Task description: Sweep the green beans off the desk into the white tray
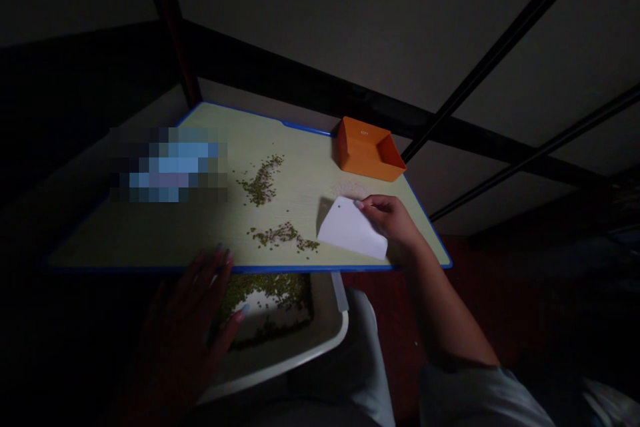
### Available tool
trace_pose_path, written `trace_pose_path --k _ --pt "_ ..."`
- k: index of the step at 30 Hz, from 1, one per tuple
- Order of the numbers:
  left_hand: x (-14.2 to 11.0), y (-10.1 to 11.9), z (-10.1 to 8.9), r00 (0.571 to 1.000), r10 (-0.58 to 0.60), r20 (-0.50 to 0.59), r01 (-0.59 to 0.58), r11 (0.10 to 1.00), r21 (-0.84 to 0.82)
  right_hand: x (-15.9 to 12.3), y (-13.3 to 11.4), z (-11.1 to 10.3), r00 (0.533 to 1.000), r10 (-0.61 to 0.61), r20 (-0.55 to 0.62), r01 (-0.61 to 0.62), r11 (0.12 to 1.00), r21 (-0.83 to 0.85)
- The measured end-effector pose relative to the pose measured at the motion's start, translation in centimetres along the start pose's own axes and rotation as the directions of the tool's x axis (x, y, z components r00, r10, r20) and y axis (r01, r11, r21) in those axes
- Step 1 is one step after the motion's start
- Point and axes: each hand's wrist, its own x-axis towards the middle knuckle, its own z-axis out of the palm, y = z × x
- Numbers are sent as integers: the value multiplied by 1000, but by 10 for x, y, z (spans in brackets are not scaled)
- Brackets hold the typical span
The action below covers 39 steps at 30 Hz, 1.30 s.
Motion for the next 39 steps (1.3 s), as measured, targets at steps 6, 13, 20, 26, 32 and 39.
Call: trace_pose_path --k 6,13,20,26,32,39 --pt "-1 0 0 1000 -8 12 8 1000 -1 6 7 6 998 5 58 -7 999 36" --pt "2 0 -2 999 4 41 -4 1000 -6 1 0 5 997 29 71 -30 999 15" --pt "0 1 -2 999 -6 51 7 1000 -13 -6 0 5 998 11 63 -11 1000 -15" --pt "2 1 -2 999 5 36 -4 1000 -23 -12 1 8 999 11 52 -10 1000 -26" --pt "2 2 -3 998 -6 68 7 1000 -15 -16 -2 14 997 -2 71 3 1000 -15" --pt "0 2 -4 997 -14 70 15 1000 -2 -16 -10 24 992 -35 119 36 999 -5"
